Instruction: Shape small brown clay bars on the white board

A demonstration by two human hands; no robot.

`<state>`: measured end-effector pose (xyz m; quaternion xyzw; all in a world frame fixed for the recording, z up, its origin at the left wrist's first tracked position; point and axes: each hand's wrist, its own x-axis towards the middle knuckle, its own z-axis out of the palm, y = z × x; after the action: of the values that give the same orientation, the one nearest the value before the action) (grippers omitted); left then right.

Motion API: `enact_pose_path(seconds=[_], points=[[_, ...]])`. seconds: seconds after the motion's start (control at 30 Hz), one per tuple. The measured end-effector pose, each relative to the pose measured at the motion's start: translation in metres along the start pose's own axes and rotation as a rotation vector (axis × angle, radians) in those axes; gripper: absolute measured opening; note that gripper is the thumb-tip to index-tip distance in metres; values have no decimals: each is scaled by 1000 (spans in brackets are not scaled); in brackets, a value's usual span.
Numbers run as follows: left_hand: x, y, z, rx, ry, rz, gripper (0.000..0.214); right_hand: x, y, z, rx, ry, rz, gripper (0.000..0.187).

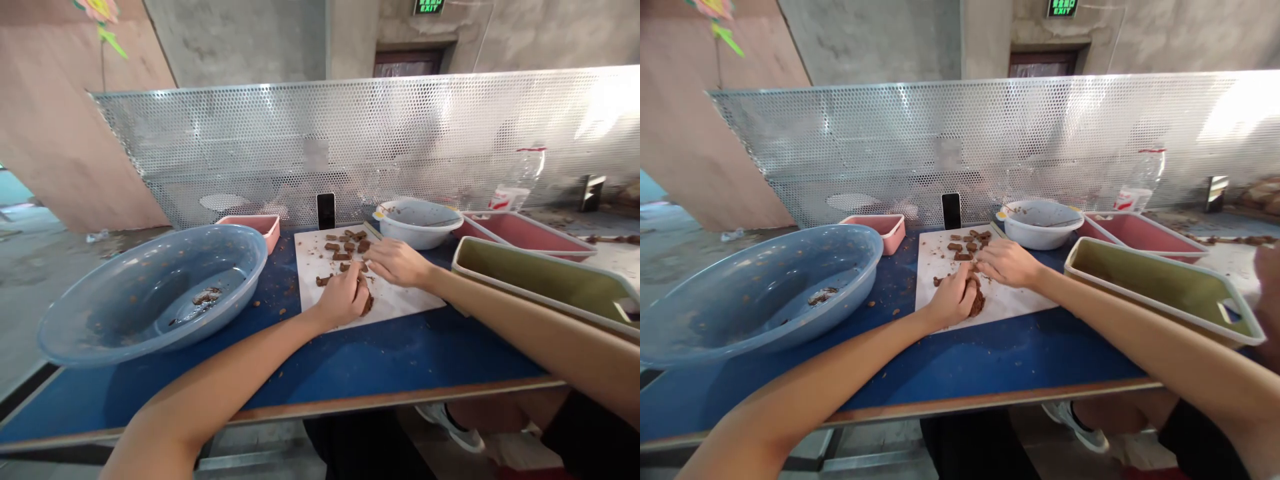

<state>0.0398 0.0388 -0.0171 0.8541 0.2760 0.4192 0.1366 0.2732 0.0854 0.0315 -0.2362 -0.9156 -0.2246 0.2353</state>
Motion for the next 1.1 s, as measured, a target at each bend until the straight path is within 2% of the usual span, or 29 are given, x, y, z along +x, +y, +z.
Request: enact_pose_path(seconds=[0.07,0.17,0.33,0.5,0.77,0.97,1.1], points=[[0,-1,0,-18,7,-43,18,-9,-14,10,20,116,-101,61],[-1,-3,0,-49,27,-98,15,-19,-27,22,88,164,-105,64],[0,-6,0,-165,108,-208,17,-22,-43,25,84,133,-57,58],[2,-7,1,-199,173,-276,15,-19,-57,18,26,65,63,54],[2,-9,3,-168,182,-278,17,-18,-72,14,-18,6,142,54],[3,-13,3,-207,194,-276,18,-16,-76,18,79,21,199,40],[4,-12,2,-208,183,-268,19,-15,-72,18,149,-14,217,32]])
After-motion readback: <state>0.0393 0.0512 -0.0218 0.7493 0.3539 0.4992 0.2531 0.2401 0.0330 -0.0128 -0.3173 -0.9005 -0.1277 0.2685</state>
